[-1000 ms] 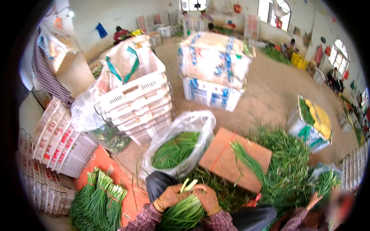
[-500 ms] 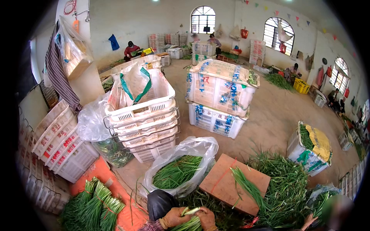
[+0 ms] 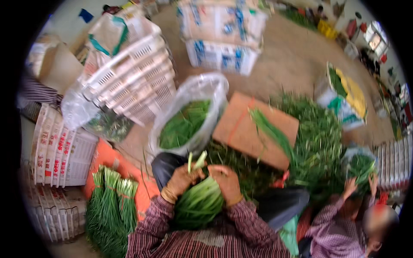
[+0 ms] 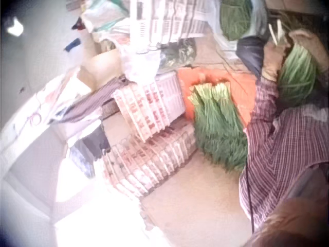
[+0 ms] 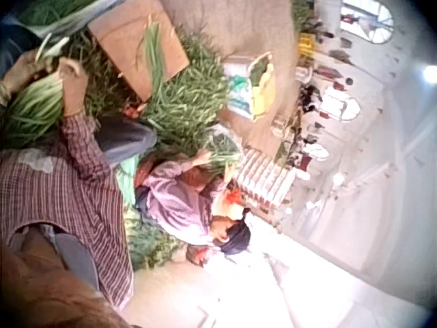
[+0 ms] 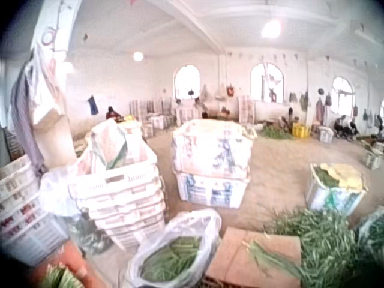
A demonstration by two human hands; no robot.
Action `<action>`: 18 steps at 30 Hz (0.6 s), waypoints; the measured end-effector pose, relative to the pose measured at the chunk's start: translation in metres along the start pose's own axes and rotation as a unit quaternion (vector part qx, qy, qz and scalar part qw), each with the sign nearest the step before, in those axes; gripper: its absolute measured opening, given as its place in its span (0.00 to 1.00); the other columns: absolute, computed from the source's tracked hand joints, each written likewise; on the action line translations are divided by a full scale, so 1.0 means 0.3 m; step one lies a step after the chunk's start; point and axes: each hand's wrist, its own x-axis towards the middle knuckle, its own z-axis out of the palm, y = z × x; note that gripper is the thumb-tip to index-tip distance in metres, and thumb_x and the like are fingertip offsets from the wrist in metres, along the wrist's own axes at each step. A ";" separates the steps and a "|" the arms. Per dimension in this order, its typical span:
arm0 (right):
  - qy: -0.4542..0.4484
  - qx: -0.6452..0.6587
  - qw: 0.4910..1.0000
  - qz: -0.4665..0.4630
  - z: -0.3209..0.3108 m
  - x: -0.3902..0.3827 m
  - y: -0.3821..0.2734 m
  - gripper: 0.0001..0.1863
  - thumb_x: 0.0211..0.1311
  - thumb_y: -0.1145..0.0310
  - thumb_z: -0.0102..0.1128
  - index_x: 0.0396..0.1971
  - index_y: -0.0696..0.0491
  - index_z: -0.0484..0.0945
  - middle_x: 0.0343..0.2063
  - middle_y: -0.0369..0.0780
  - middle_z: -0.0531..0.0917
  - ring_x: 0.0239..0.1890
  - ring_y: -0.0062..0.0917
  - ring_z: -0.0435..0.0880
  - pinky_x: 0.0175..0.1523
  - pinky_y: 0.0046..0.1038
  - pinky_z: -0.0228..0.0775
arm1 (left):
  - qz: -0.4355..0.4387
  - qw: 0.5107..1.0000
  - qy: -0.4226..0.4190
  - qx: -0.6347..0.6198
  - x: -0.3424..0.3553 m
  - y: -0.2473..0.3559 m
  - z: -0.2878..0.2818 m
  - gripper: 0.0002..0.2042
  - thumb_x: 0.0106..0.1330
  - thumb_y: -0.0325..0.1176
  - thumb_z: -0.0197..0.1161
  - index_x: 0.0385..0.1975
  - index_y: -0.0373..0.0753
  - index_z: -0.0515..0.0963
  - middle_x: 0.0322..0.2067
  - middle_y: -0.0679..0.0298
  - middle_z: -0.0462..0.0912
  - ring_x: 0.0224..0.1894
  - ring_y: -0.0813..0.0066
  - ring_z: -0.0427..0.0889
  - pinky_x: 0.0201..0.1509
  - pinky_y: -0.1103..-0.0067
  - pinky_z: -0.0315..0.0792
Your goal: The person sorts green onions by hand, removing individual stalks from a pile, inspecting them, and placing the cleaned stalks into a plastic bag.
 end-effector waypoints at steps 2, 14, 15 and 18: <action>0.012 -0.039 0.998 -0.056 0.011 0.010 -0.019 0.22 0.64 0.65 0.64 0.56 0.57 0.78 0.39 0.37 0.83 0.40 0.20 0.79 0.48 0.24 0.72 | 0.023 0.999 -0.010 -0.030 -0.003 -0.025 -0.008 0.19 0.72 0.37 0.59 0.61 0.41 0.74 0.35 0.71 0.84 0.29 0.88 0.70 0.34 0.86 0.67; 0.027 0.009 0.997 -0.066 0.017 0.006 -0.025 0.14 0.67 0.71 0.60 0.50 0.60 0.81 0.34 0.36 0.82 0.37 0.18 0.78 0.44 0.23 0.70 | -0.038 0.994 -0.028 -0.103 -0.041 0.047 0.014 0.24 0.70 0.39 0.54 0.63 0.36 0.70 0.43 0.71 0.80 0.32 0.84 0.67 0.40 0.88 0.66; 0.029 0.012 0.997 -0.065 0.018 0.006 -0.025 0.15 0.68 0.70 0.60 0.50 0.60 0.81 0.34 0.36 0.82 0.37 0.19 0.78 0.44 0.23 0.70 | -0.049 0.992 -0.021 -0.118 -0.042 0.050 0.014 0.24 0.70 0.39 0.54 0.63 0.37 0.71 0.43 0.71 0.80 0.32 0.84 0.67 0.40 0.89 0.66; 0.053 0.051 0.995 -0.069 0.040 -0.004 -0.041 0.14 0.68 0.70 0.60 0.49 0.60 0.82 0.34 0.36 0.82 0.37 0.19 0.78 0.45 0.22 0.70 | -0.060 0.984 0.017 -0.169 -0.040 0.041 0.014 0.22 0.69 0.32 0.57 0.63 0.36 0.71 0.42 0.69 0.80 0.34 0.83 0.71 0.41 0.87 0.70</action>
